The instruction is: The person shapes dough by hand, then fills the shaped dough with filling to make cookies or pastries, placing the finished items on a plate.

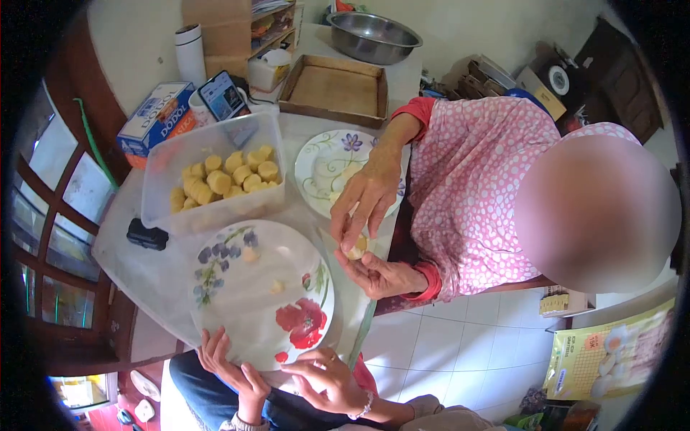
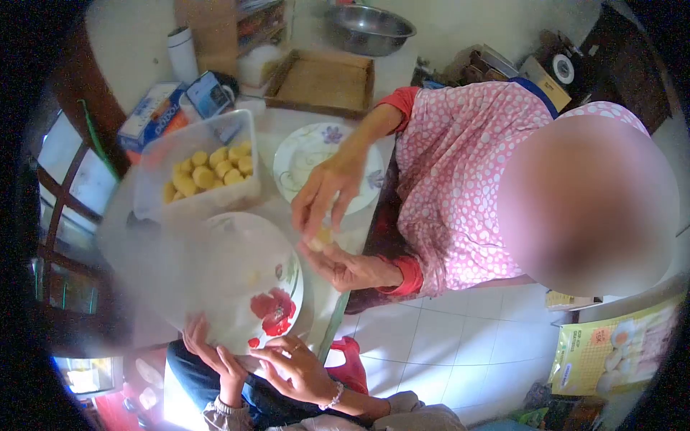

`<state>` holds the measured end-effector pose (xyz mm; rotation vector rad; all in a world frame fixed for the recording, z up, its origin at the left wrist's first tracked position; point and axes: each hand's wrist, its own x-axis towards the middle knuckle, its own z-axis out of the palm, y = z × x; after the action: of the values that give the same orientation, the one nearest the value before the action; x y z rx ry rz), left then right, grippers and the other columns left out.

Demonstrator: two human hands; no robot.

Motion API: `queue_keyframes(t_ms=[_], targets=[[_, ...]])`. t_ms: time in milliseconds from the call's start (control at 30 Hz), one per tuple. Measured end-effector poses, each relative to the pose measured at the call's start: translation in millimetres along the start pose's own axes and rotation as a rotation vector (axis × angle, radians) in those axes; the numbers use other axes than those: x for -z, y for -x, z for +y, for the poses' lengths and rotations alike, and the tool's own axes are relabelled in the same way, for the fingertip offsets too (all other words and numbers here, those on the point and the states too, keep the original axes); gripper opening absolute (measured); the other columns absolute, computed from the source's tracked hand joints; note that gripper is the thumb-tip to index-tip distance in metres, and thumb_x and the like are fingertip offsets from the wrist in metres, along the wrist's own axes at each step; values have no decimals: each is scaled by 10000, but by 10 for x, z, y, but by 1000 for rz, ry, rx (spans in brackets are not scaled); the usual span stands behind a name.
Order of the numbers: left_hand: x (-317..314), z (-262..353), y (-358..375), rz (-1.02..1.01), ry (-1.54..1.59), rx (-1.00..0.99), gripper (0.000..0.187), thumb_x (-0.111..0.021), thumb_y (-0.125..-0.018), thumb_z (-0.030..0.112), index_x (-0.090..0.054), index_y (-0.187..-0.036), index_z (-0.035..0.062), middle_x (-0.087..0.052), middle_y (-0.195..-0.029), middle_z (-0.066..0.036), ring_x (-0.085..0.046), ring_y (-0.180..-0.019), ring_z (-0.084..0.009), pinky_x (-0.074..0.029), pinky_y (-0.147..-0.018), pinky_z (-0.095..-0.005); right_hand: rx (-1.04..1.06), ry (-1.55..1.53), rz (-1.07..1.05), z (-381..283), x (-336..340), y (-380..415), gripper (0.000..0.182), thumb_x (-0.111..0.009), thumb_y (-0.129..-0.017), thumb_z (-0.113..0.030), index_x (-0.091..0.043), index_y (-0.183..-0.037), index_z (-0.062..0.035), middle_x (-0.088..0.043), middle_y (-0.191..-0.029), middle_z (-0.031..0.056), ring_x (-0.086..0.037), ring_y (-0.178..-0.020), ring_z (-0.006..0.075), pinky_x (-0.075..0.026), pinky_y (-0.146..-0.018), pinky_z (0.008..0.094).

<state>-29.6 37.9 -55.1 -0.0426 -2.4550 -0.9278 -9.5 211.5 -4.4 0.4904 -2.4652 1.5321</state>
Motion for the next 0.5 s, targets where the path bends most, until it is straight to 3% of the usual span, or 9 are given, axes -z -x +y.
queue_keyframes(t_ms=[67, 133, 233, 500], targets=[[-20, 25, 4, 8, 1, -1, 503, -353, -942, 398, -457, -1245, 11, -526, -1283, -185, -349, -1337, -422, -137, -1111, -545, 18, -12, 45, -17, 16, -33, 349, -675, -766, 22, -676, -1102, -74, -618, -934, 59, -596, -820, 197, -471, -747, 325], [-43, -37, 38, 46, 18, -17, 498, -346, -939, 395, -461, -1238, 15, -528, -1276, -187, -352, -1330, -430, -136, -1109, -552, 21, -22, 35, -7, 14, -27, 353, -674, -770, 14, -672, -1112, -74, -616, -941, 63, -596, -819, 201, -473, -741, 327], [-70, -80, 69, 67, 41, -19, 481, -339, -934, 391, -459, -1217, 21, -531, -1257, -180, -345, -1331, -431, -135, -1111, -558, -31, -33, -48, 15, -5, 20, 337, -655, -833, -93, -618, -1166, -57, -602, -1008, 112, -603, -934, 260, -484, -845, 369], [-101, -58, 47, 117, 69, -47, 444, -327, -925, 372, -457, -1191, 42, -532, -1223, -156, -352, -1316, -417, -144, -1115, -562, -44, -61, -51, -6, 44, -6, 345, -654, -836, -97, -612, -1176, -57, -599, -1031, 99, -593, -972, 251, -467, -879, 372]])
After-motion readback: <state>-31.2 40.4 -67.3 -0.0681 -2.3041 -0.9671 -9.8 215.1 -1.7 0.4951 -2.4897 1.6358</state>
